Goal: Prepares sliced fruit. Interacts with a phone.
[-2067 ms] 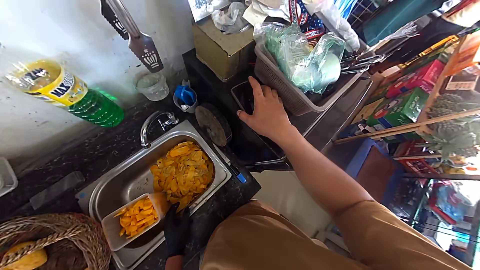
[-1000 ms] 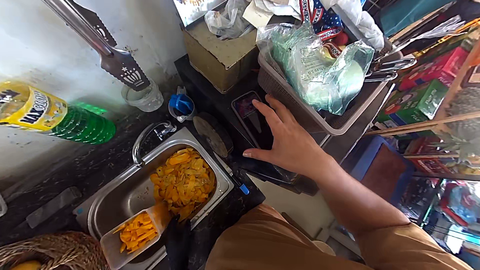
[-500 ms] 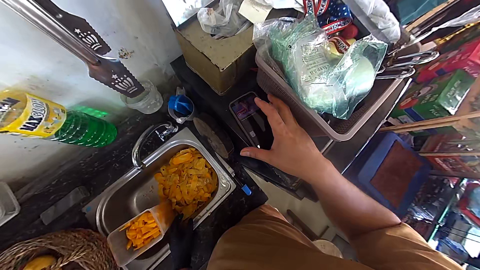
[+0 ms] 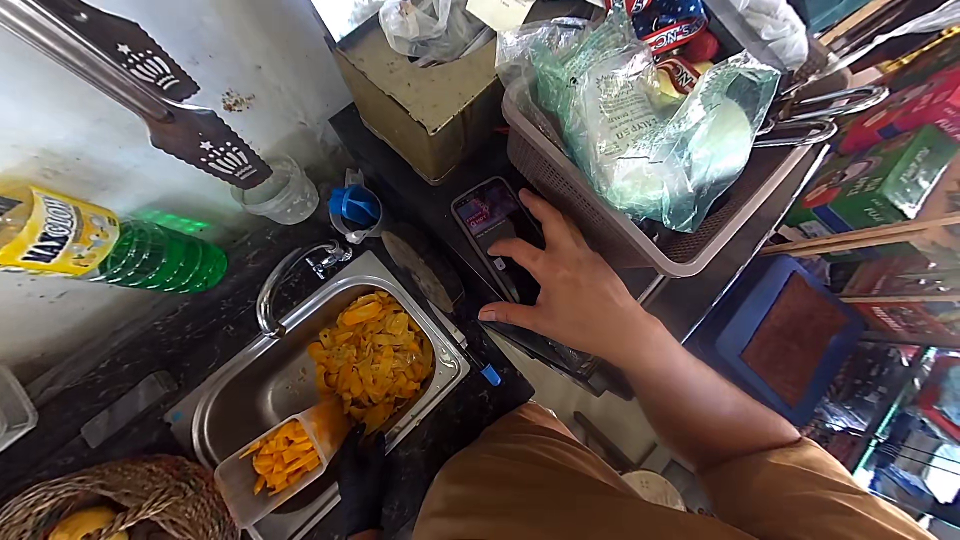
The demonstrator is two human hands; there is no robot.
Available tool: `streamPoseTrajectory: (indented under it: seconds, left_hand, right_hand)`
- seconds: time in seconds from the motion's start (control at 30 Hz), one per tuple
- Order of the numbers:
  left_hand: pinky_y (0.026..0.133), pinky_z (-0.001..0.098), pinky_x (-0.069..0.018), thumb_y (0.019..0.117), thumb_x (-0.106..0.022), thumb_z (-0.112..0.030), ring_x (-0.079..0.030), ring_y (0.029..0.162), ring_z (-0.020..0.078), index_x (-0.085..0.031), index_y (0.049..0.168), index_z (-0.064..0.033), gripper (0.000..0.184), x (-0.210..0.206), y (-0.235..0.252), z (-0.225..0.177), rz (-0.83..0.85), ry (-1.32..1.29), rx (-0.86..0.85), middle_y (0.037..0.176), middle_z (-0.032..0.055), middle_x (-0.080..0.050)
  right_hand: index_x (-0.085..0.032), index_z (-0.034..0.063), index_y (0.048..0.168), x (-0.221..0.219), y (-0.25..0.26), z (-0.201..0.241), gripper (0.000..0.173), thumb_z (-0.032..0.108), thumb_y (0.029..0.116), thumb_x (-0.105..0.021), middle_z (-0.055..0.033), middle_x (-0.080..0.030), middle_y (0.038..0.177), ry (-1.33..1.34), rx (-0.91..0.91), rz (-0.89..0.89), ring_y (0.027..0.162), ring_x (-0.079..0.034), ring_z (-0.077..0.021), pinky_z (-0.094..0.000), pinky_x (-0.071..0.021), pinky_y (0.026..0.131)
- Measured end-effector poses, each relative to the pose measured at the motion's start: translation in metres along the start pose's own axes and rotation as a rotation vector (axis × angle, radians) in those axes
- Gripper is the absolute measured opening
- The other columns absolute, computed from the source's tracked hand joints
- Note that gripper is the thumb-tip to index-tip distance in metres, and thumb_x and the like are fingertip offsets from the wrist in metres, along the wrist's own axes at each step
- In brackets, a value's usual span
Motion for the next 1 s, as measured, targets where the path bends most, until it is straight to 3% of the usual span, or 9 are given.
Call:
streamPoseTrajectory:
  seconds: [0.1,0.17,0.5,0.63,0.77,1.0]
  left_hand:
    - [0.107,0.0483,-0.0476,0.0933,-0.071,-0.03,-0.054,0.132,0.0274,-0.059,0.138,-0.0046,0.053,-0.0016,0.0004,0.0032,-0.005,0.0,-0.011,0.143,0.0178,-0.055]
    - [0.107,0.0479,-0.0481,0.0933,-0.071,-0.03,-0.055,0.131,0.0271,-0.058,0.139,-0.005,0.054,-0.0014,-0.0002,0.0042,-0.007,-0.007,-0.011,0.143,0.0174,-0.056]
    - [0.108,0.0481,-0.0467,0.094,-0.069,-0.031,-0.055,0.132,0.0267,-0.059,0.138,-0.0063,0.051,-0.001,-0.0004,0.0014,-0.021,0.003,-0.021,0.143,0.0162,-0.056]
    - [0.108,0.0492,-0.0467,0.0941,-0.068,-0.031,-0.055,0.131,0.0267,-0.06,0.138,-0.007,0.05,-0.0001,-0.0013,-0.0017,-0.027,0.03,-0.029,0.142,0.0154,-0.057]
    - [0.107,0.0488,-0.048,0.0943,-0.068,-0.033,-0.056,0.131,0.0261,-0.059,0.138,-0.0078,0.051,-0.0007,-0.0014,0.0027,-0.027,0.026,-0.039,0.142,0.0153,-0.057]
    - [0.109,0.0488,-0.0464,0.0927,-0.068,-0.035,-0.054,0.132,0.0263,-0.062,0.136,-0.0083,0.051,0.0014,-0.0029,0.0041,-0.062,-0.011,-0.043,0.141,0.0148,-0.058]
  right_hand:
    - [-0.061,0.0311,0.135,0.0036,0.0003,0.0008,0.078,0.085,0.0776,-0.062,-0.0129,-0.023,0.167,0.063,-0.03,-0.046,0.146,-0.04,-0.0309,-0.0487,-0.0532,0.1]
    - [-0.06,0.0316,0.136,0.0025,0.0001,0.001,0.08,0.085,0.0769,-0.063,-0.0123,-0.022,0.168,0.067,-0.052,-0.044,0.144,-0.041,-0.0308,-0.0485,-0.0545,0.096]
    - [-0.062,0.0331,0.135,-0.0024,0.0021,0.0035,0.078,0.087,0.0786,-0.057,-0.0144,-0.023,0.168,-0.001,-0.031,-0.017,0.144,-0.039,-0.036,-0.0532,-0.049,0.101]
    - [-0.064,0.0349,0.134,-0.0048,0.0025,0.0038,0.076,0.087,0.0794,-0.055,-0.0141,-0.022,0.168,-0.035,-0.019,0.002,0.148,-0.034,-0.0356,-0.0549,-0.0429,0.109]
    - [-0.061,0.0326,0.136,-0.0003,0.0018,0.004,0.076,0.081,0.0782,-0.066,-0.0137,-0.024,0.166,0.054,-0.029,-0.076,0.144,-0.04,-0.0329,-0.0511,-0.0528,0.099]
    - [-0.062,0.0274,0.134,-0.0049,0.0039,0.0064,0.078,0.082,0.0778,-0.066,-0.0144,-0.027,0.165,0.017,-0.034,-0.066,0.142,-0.042,-0.0351,-0.0551,-0.0503,0.1]
Point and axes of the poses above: each hand's wrist, its own y-axis towards the middle knuckle, its own x-axis out of the back of the hand, z = x × y, the point moved 1 cm from there along y, towards the middle knuckle
